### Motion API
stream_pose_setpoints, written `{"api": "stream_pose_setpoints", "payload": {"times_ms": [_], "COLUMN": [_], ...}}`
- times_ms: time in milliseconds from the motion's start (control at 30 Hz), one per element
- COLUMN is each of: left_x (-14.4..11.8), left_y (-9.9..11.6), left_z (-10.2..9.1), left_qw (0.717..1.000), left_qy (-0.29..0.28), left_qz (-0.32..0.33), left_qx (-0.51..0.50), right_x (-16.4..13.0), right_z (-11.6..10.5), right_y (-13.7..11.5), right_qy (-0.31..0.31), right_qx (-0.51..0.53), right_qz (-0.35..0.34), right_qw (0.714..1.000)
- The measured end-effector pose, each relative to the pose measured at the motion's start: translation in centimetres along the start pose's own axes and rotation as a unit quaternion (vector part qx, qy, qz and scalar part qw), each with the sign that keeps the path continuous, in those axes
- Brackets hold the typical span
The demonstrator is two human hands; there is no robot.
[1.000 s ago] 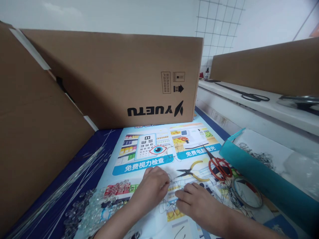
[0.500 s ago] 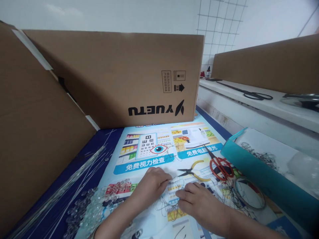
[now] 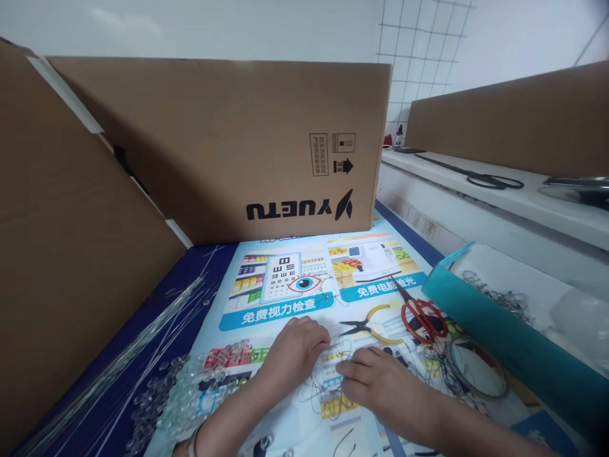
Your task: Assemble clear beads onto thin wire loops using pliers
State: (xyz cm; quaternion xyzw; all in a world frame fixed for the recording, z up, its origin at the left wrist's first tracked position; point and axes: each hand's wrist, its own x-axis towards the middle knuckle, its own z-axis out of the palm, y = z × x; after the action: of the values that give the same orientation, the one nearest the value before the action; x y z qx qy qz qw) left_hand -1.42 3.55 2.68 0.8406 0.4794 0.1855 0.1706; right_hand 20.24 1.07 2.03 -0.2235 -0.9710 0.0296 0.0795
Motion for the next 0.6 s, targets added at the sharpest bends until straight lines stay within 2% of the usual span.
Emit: {"api": "stream_pose_setpoints", "payload": {"times_ms": [167, 367, 500, 600], "left_x": [0.4, 0.2, -0.1, -0.1], "left_y": [-0.4, -0.7, -0.4, -0.1], "left_z": [0.7, 1.3, 1.4, 1.4], "left_qw": [0.999, 0.998, 0.999, 0.999], "left_qy": [0.008, 0.011, 0.006, 0.005], "left_qz": [0.013, 0.006, 0.01, 0.013], "left_qx": [-0.048, -0.057, -0.043, -0.029], "right_x": [0.1, 0.2, 0.3, 0.4], "right_z": [0.2, 0.3, 0.7, 1.0], "right_y": [0.2, -0.3, -1.0, -1.4], "right_qy": [0.006, 0.101, 0.144, 0.152], "right_qx": [0.042, 0.163, 0.148, 0.107], "right_qz": [0.011, 0.055, 0.124, 0.166], "right_qw": [0.999, 0.98, 0.971, 0.968]}}
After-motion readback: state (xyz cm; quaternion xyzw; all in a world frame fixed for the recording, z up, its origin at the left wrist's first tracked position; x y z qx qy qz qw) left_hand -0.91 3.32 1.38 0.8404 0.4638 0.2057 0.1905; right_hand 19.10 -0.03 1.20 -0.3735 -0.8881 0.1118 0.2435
